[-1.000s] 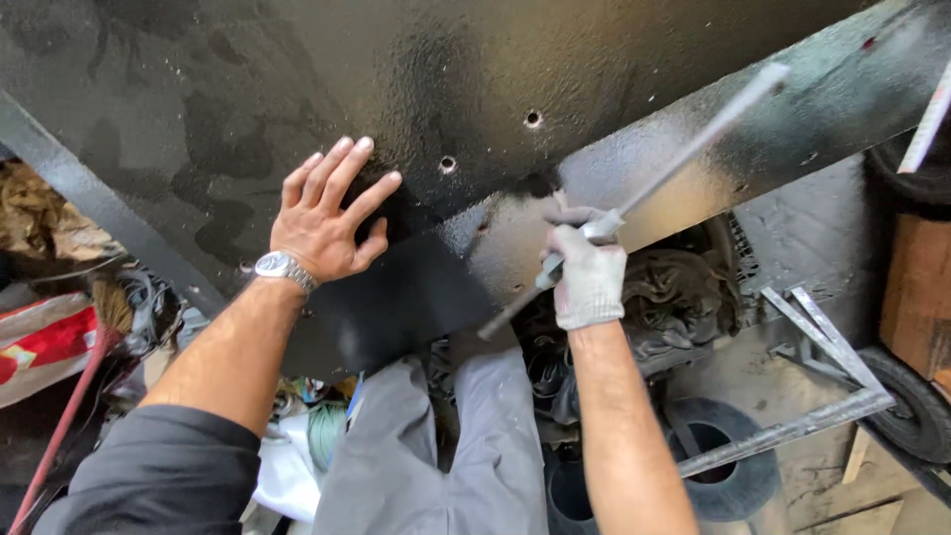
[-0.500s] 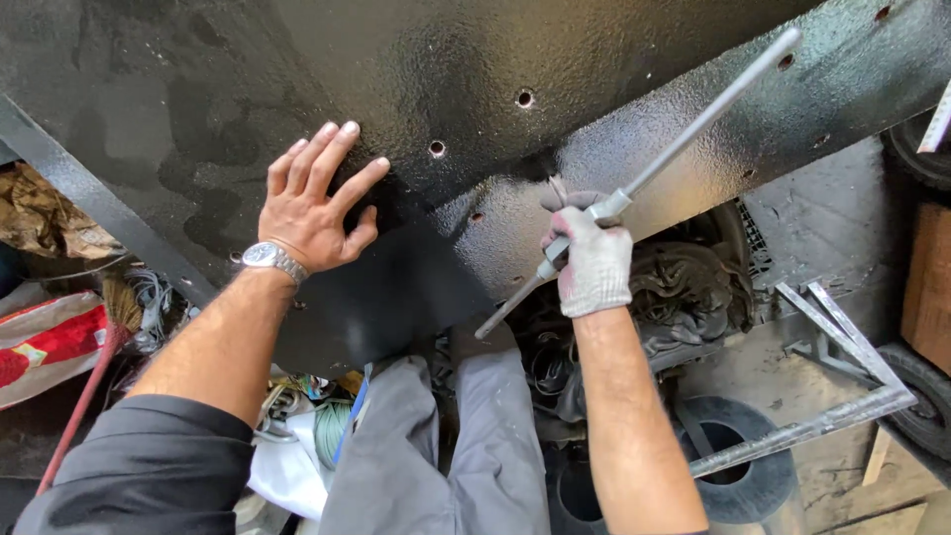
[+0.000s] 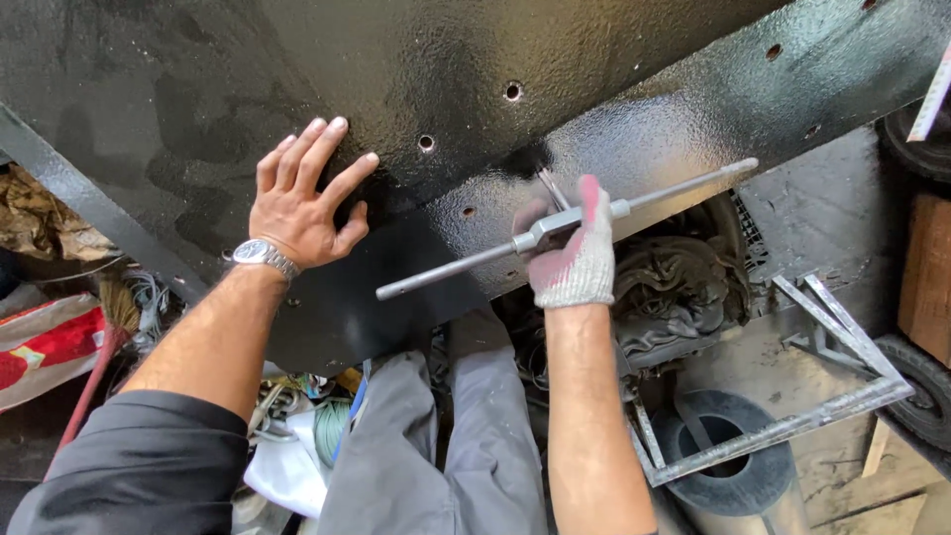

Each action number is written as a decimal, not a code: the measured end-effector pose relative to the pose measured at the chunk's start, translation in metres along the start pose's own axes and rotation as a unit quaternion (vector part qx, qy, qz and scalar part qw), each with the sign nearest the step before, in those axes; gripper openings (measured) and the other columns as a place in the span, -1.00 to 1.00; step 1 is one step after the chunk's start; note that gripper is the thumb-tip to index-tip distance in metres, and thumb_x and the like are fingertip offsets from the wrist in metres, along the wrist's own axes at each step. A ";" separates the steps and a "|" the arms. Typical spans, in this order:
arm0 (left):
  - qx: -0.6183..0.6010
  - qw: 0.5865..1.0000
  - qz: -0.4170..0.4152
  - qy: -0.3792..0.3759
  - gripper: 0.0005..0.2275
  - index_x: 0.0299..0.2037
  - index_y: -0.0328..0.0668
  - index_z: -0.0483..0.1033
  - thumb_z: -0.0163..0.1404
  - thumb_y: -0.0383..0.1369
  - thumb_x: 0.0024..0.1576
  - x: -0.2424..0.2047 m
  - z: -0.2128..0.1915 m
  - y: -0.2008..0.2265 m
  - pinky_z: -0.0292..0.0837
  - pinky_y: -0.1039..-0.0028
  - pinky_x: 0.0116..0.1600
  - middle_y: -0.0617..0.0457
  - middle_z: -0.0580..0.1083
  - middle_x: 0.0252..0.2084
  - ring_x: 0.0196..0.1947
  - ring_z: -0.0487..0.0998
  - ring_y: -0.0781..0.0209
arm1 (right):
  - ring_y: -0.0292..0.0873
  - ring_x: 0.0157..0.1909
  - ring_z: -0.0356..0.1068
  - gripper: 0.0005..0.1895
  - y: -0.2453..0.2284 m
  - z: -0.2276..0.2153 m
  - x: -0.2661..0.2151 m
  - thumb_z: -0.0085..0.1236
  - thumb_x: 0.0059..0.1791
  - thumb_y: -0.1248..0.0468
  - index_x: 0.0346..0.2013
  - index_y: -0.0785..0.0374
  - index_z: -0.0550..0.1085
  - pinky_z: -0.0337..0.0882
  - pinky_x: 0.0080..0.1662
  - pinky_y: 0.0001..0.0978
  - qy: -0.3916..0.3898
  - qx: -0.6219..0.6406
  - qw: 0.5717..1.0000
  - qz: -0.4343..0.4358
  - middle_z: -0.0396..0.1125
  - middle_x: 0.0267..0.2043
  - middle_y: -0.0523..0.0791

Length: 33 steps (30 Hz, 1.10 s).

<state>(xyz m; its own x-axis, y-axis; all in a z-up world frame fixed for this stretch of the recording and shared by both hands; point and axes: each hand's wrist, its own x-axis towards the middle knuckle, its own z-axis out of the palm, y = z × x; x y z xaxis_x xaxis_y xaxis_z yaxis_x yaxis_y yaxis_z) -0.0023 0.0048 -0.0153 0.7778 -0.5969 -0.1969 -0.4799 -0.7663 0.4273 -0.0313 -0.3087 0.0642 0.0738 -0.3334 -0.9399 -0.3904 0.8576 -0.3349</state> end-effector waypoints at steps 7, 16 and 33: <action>-0.006 1.000 0.005 0.002 -0.41 0.42 0.31 0.35 0.11 -0.18 0.09 0.001 -0.001 -0.001 -0.05 0.12 0.55 -0.05 0.14 0.55 0.56 0.10 0.00 | -0.07 -0.18 0.42 -0.47 0.001 -0.023 -0.026 -0.01 -0.05 -0.08 -0.01 0.30 0.36 0.49 -0.17 -0.16 0.054 -0.269 0.939 -0.209 0.35 -0.14 -0.01; -0.013 1.000 0.009 0.007 -0.43 0.39 0.32 0.39 0.12 -0.15 0.09 0.003 -0.003 -0.003 -0.04 0.16 0.54 -0.02 0.15 0.55 0.54 0.11 0.02 | 0.08 -0.04 0.43 -0.30 -0.044 0.025 -0.063 0.20 -0.45 0.36 0.01 0.40 0.46 0.37 0.14 0.09 -0.120 -0.757 0.267 -0.584 0.41 -0.14 0.02; 0.000 1.000 0.002 -0.002 -0.43 0.38 0.33 0.39 0.09 -0.14 0.08 0.003 0.002 -0.005 -0.05 0.13 0.53 -0.04 0.16 0.53 0.53 0.11 0.02 | -0.04 -0.34 0.44 -0.80 -0.016 -0.002 0.021 0.05 -0.04 0.18 -0.25 0.23 0.33 0.61 -0.11 0.07 0.006 -0.019 1.000 0.024 0.36 -0.36 -0.03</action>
<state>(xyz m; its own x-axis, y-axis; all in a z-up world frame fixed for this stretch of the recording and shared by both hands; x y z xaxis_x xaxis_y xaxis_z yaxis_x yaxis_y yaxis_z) 0.0014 0.0065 -0.0202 0.7740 -0.6009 -0.1995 -0.4827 -0.7639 0.4284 -0.0249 -0.3303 0.0505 0.0436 -0.2977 -0.9537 -0.4275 0.8572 -0.2872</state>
